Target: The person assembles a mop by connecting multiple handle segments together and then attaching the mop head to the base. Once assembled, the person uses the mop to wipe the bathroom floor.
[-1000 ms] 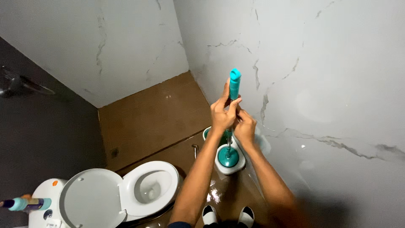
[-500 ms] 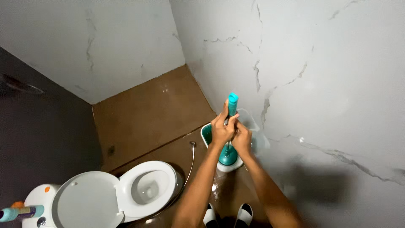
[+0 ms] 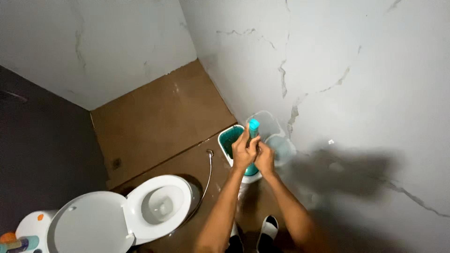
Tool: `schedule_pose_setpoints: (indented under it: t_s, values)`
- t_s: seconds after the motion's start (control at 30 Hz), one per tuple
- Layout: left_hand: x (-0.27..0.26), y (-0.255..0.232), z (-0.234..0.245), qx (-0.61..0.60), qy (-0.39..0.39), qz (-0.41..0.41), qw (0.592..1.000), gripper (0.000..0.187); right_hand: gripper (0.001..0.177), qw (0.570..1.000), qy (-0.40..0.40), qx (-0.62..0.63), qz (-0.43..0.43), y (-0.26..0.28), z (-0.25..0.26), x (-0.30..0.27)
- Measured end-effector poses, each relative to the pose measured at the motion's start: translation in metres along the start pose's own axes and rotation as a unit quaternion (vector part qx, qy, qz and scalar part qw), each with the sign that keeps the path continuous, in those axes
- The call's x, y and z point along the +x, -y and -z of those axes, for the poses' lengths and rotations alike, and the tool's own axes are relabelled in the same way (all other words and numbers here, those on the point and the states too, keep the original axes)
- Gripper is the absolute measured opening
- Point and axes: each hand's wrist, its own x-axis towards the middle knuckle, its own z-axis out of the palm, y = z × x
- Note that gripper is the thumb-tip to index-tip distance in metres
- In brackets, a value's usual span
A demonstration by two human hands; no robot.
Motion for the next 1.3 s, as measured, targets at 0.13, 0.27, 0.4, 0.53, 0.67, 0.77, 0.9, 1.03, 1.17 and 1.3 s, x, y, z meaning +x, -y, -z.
schedule_pose_setpoints:
  t_s: [0.13, 0.27, 0.4, 0.53, 0.67, 0.77, 0.9, 1.03, 1.17, 1.3]
  values:
    - [-0.002, 0.000, 0.004, 0.024, -0.002, -0.001, 1.000, 0.053, 0.017, 1.000, -0.011, 0.011, 0.014, 0.001, -0.004, -0.003]
    - [-0.006, 0.000, 0.008, 0.015, 0.011, 0.018, 1.000, 0.054, 0.019, 1.000, -0.008, 0.024, -0.004, 0.008, -0.004, -0.006]
    - [-0.019, -0.005, 0.012, 0.012, -0.016, -0.015, 1.000, 0.052, 0.029, 0.999, 0.020, 0.032, -0.031, 0.017, 0.001, -0.018]
    - [-0.035, -0.012, 0.016, -0.010, -0.021, 0.036, 0.999, 0.052, 0.024, 0.999, 0.035, 0.027, -0.027, 0.014, 0.004, -0.029]
    - [-0.055, -0.024, 0.020, 0.037, -0.035, 0.045, 0.998, 0.054, 0.019, 0.999, 0.033, 0.015, 0.015, 0.005, 0.006, -0.041]
    - [-0.066, -0.029, 0.021, 0.039, -0.067, 0.031, 0.996, 0.054, 0.017, 0.998, 0.047, -0.003, 0.029, 0.001, 0.006, -0.044]
    - [-0.089, -0.034, 0.015, 0.095, -0.079, 0.029, 0.992, 0.057, 0.016, 0.991, 0.076, 0.031, 0.102, 0.004, 0.027, -0.054]
    - [-0.114, -0.034, 0.013, 0.099, -0.072, 0.108, 0.987, 0.061, 0.015, 0.987, 0.158, 0.025, -0.004, 0.016, 0.041, -0.066]
    - [-0.124, -0.040, 0.022, 0.075, -0.132, 0.026, 0.988, 0.058, 0.017, 0.985, 0.158, 0.032, 0.054, 0.029, 0.040, -0.072]
    - [-0.134, -0.059, 0.026, 0.049, -0.116, 0.100, 0.987, 0.057, 0.022, 0.985, 0.161, 0.054, 0.042, 0.035, 0.046, -0.083]
